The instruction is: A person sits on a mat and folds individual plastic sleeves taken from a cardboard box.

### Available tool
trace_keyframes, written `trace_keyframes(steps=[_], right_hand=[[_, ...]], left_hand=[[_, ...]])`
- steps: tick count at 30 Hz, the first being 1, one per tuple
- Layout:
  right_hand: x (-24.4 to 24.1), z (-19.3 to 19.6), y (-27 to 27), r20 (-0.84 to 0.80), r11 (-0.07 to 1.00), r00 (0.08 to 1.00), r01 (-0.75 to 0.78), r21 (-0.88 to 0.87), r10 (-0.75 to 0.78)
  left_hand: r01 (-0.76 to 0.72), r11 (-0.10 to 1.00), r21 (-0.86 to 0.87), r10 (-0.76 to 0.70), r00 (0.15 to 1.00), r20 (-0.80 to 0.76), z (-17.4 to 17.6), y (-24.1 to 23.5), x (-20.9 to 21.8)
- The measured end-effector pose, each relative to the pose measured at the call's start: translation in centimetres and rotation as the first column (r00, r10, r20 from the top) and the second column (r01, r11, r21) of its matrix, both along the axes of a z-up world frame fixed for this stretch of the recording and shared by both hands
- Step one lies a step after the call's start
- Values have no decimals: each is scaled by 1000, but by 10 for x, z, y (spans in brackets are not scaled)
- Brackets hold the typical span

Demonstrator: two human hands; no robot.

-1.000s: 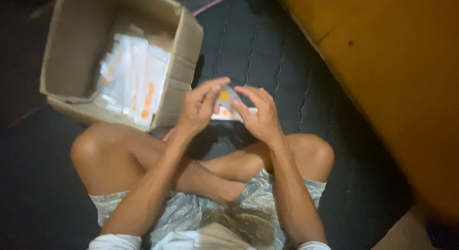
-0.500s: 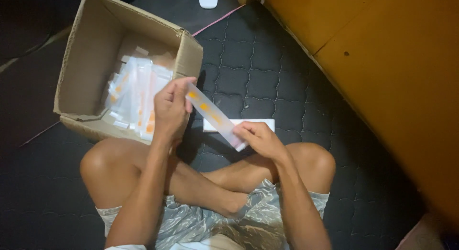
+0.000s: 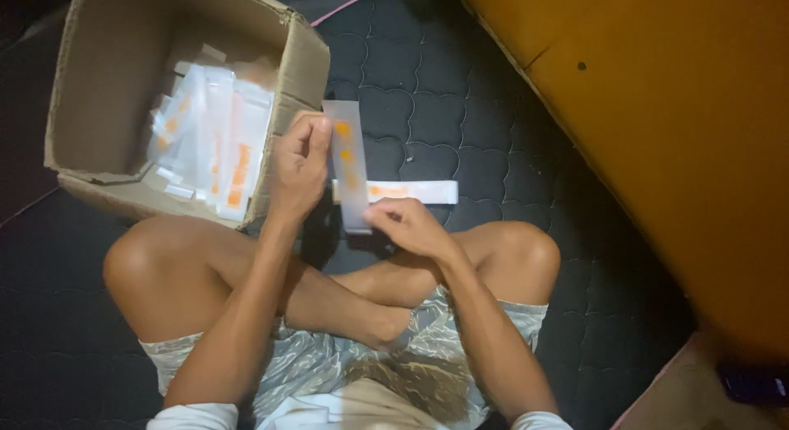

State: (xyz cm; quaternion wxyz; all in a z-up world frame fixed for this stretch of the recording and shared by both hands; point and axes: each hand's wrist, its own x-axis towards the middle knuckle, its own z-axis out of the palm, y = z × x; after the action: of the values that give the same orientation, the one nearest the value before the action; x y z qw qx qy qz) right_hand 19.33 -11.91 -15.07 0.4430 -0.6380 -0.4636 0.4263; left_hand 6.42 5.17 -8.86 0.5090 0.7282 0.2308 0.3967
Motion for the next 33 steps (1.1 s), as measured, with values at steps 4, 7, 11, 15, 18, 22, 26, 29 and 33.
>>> trace_keyframes(steps=[4,7,11,15,18,22,26,29,33], right_hand=[[10,16,4,21,1000,1000,5,-18,-5],[25,2,-1,-192,978,972,160,132,-133],[22,12,-2,-231,930,933,319,183,-274],[21,15,-3,-106,912,926,377,160,-363],[41,2,-9,-158,880,883,461,116,-441],[63,11,-27,-108,823,832,554,126,-544],[67,10,-34,-162,774,801,599,207,-577],[68,3,-34,-219,763,789,613,207,-574],[69,4,-35,-302,752,767,631,191,-566]], left_hand=[[71,990,-123,-72,997,-5,-26,-8,7],[148,988,-52,-153,984,-94,-31,-24,12],[288,957,19,-267,908,-324,-16,-38,11],[342,936,-80,-341,831,-439,-7,-35,8],[365,897,-248,-439,800,-409,-18,-21,4],[332,878,-345,-465,765,-445,3,-4,-15],[265,915,-304,-376,832,-408,12,5,-32],[192,926,-327,-316,866,-388,9,5,-39],[145,927,-345,-270,898,-348,11,4,-41]])
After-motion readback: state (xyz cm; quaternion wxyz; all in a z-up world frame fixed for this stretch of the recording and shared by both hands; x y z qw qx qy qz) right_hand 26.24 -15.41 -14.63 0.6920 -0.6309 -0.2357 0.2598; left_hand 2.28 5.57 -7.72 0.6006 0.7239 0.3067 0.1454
